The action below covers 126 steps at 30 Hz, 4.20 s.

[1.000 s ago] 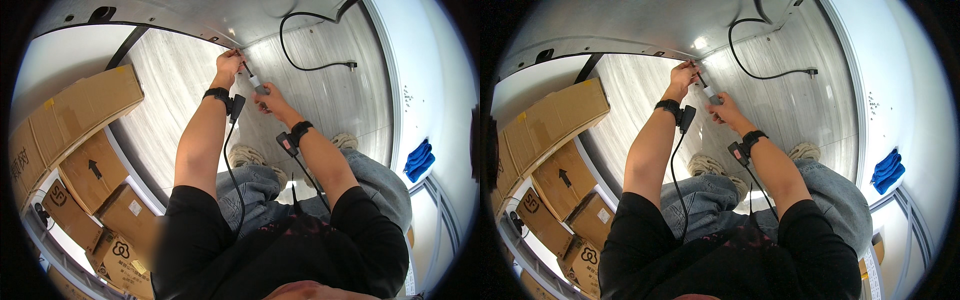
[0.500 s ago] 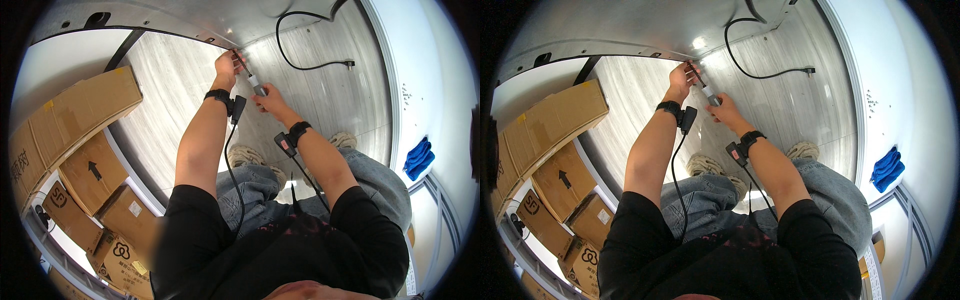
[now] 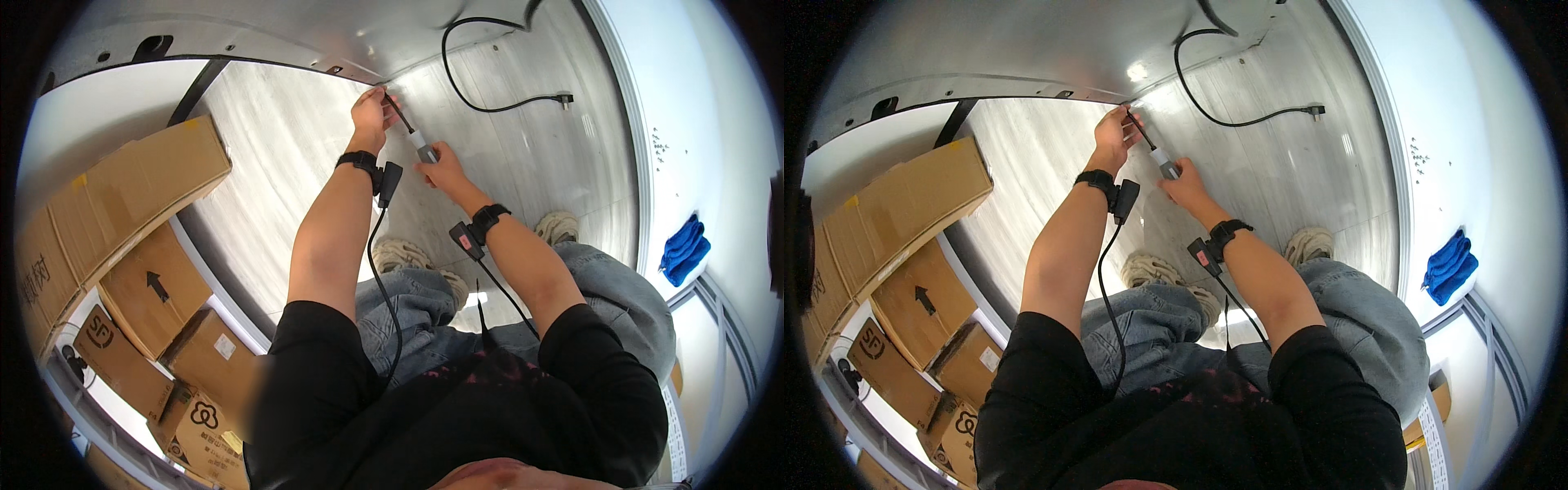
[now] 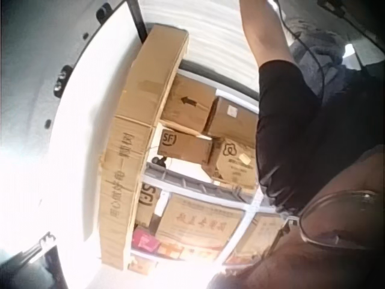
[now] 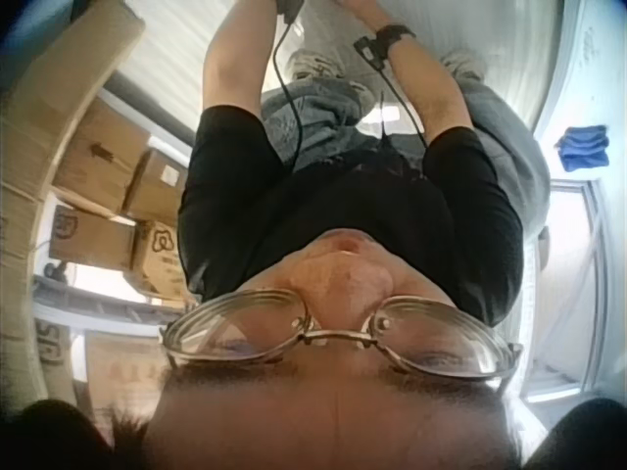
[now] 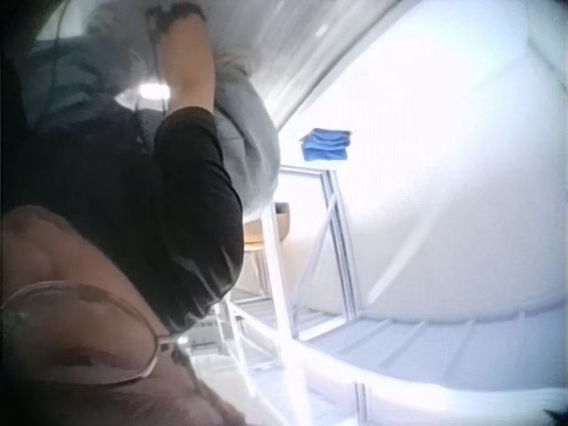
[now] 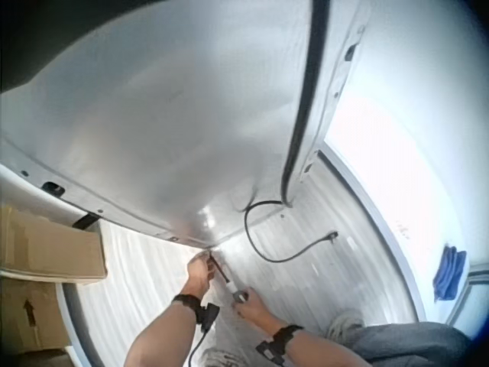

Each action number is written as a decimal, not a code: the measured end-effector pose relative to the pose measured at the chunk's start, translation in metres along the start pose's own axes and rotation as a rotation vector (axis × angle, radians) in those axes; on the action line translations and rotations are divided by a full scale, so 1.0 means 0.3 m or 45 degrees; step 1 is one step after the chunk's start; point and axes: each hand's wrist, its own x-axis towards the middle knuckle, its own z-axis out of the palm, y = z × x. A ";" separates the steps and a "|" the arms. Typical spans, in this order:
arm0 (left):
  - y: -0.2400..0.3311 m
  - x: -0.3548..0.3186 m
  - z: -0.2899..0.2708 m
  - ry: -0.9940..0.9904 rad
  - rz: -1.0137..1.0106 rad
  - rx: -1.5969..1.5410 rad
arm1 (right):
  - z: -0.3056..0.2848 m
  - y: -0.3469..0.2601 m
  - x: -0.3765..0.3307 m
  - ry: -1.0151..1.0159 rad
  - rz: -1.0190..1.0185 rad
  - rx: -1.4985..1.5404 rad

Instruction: The person uses a screwdriver to fasten screws into the back panel of a white electronic device. They repeatedly pick up screws and tighten them into place along the edge of the device.

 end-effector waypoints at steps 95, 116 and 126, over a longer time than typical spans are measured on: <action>-0.063 0.169 0.152 -0.386 -0.067 0.043 | -0.119 -0.042 0.001 -0.005 0.096 0.562; -0.065 0.177 0.176 -0.222 -0.067 0.035 | -0.143 -0.015 0.043 -0.077 0.153 0.827; -0.080 0.150 0.190 -0.210 0.035 0.088 | -0.086 0.011 0.087 0.395 -0.239 -0.112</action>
